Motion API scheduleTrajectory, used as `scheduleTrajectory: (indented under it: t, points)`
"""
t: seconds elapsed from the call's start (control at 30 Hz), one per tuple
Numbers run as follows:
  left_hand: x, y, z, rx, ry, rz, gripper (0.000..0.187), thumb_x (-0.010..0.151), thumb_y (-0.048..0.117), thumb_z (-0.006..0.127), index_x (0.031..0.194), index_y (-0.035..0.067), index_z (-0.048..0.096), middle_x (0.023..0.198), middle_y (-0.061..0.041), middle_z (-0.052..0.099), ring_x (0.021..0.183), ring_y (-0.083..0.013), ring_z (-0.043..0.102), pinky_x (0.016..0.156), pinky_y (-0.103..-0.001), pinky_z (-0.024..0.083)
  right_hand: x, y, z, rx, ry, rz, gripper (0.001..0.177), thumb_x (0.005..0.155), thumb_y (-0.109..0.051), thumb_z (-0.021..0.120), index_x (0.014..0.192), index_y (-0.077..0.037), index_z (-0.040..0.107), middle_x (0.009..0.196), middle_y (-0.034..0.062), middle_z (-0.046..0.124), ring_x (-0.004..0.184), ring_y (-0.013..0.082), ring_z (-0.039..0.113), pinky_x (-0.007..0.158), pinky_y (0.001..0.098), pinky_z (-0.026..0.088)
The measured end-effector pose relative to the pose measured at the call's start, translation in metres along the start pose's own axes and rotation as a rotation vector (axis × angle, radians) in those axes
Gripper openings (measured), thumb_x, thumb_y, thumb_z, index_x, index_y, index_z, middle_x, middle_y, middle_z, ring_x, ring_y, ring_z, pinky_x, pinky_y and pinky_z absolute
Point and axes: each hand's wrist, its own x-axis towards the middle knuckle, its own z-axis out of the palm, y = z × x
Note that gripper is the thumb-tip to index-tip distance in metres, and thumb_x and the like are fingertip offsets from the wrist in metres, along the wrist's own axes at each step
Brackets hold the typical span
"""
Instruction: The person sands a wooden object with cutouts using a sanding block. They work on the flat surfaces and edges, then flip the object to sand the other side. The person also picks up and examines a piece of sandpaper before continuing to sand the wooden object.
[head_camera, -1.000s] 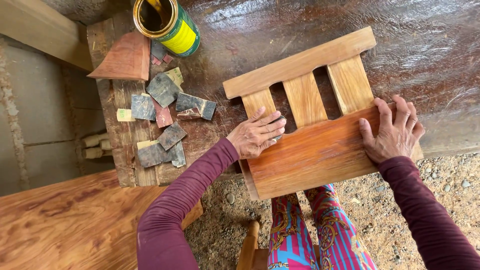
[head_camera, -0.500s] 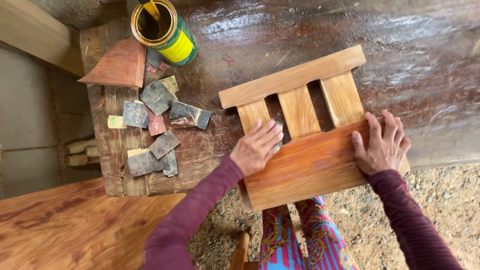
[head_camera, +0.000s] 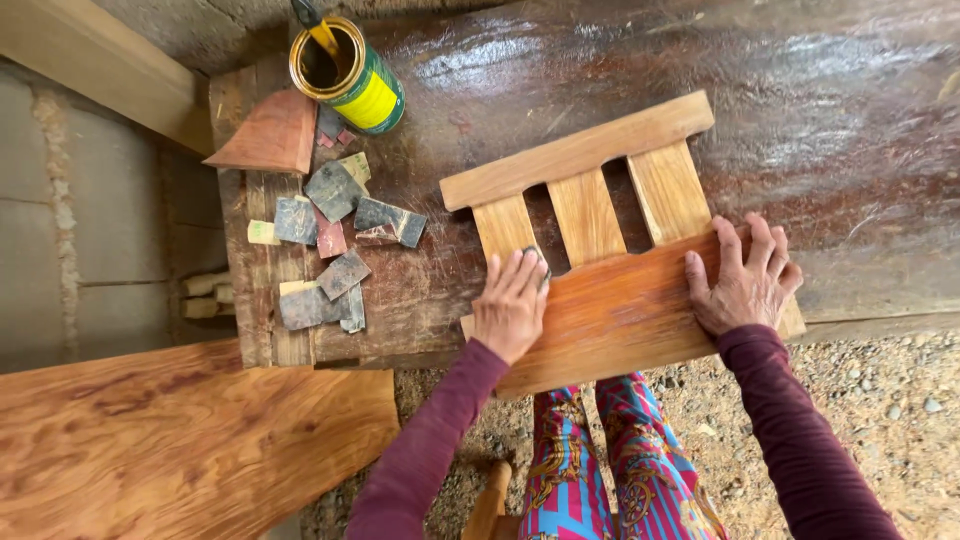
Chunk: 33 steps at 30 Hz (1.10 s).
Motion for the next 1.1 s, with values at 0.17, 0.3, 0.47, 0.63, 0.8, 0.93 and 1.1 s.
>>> scheduleTrajectory:
  t: [0.17,0.3,0.47,0.63,0.8,0.93,1.1]
  points:
    - [0.054,-0.032,0.036,0.081,0.0,-0.128,0.039,0.106,0.026,0.053,0.136,0.003,0.062,0.146,-0.019,0.06,0.143,-0.0345,0.053,0.125,-0.059,0.03,0.003,0.0,0.0,0.007,0.028,-0.004,0.058,0.103,-0.05,0.064,0.153,-0.022,0.056,0.164,0.0133,0.04,0.152,0.0422,0.03,0.115,0.0645,0.026]
    - [0.027,-0.005,0.006,0.131,-0.037,-0.188,0.04,0.104,0.026,0.053,0.136,0.003,0.062,0.147,-0.018,0.058,0.144,-0.034,0.051,0.125,-0.059,0.029,0.001,-0.002,-0.002,0.022,0.029,0.0,0.058,0.101,-0.051,0.064,0.15,-0.022,0.057,0.161,0.0132,0.041,0.15,0.0427,0.03,0.113,0.0645,0.026]
    - [0.018,-0.024,0.01,0.097,-0.118,-0.241,0.04,0.104,0.026,0.052,0.138,0.005,0.061,0.153,-0.019,0.051,0.147,-0.0331,0.046,0.125,-0.062,0.024,0.0,-0.001,0.001,0.029,0.023,0.013,0.056,0.103,-0.052,0.064,0.15,-0.021,0.057,0.161,0.0136,0.041,0.151,0.0423,0.03,0.114,0.0649,0.025]
    - [0.03,-0.045,0.023,0.109,-0.005,-0.308,0.043,0.105,0.024,0.049,0.141,0.001,0.058,0.154,-0.021,0.049,0.146,-0.0364,0.044,0.122,-0.062,0.023,0.0,0.0,-0.002,0.053,0.055,-0.004,0.055,0.105,-0.053,0.063,0.149,-0.021,0.057,0.16,0.013,0.041,0.152,0.042,0.029,0.115,0.065,0.025]
    - [-0.016,-0.008,0.004,0.093,-0.16,-0.326,0.041,0.107,0.024,0.045,0.14,0.004,0.059,0.154,-0.017,0.051,0.149,-0.0324,0.045,0.125,-0.06,0.02,0.001,0.0,0.001,0.039,0.05,-0.004,0.058,0.102,-0.053,0.063,0.15,-0.022,0.058,0.159,0.014,0.042,0.148,0.0422,0.03,0.111,0.0658,0.025]
    - [0.013,-0.036,0.012,0.077,-0.13,-0.37,0.042,0.108,0.024,0.043,0.142,0.005,0.059,0.156,-0.017,0.049,0.149,-0.0345,0.044,0.126,-0.06,0.02,-0.004,-0.002,0.001,0.053,0.03,-0.003,0.055,0.106,-0.053,0.061,0.15,-0.02,0.057,0.161,0.0139,0.042,0.151,0.0425,0.029,0.114,0.0662,0.025]
    - [0.02,-0.035,-0.001,0.076,-0.052,-0.376,0.046,0.108,0.025,0.041,0.142,-0.001,0.058,0.157,-0.019,0.047,0.148,-0.0365,0.044,0.126,-0.056,0.022,0.0,-0.002,0.001,0.035,0.053,0.011,0.057,0.102,-0.055,0.061,0.149,-0.022,0.058,0.16,0.014,0.042,0.15,0.0424,0.03,0.111,0.0669,0.025]
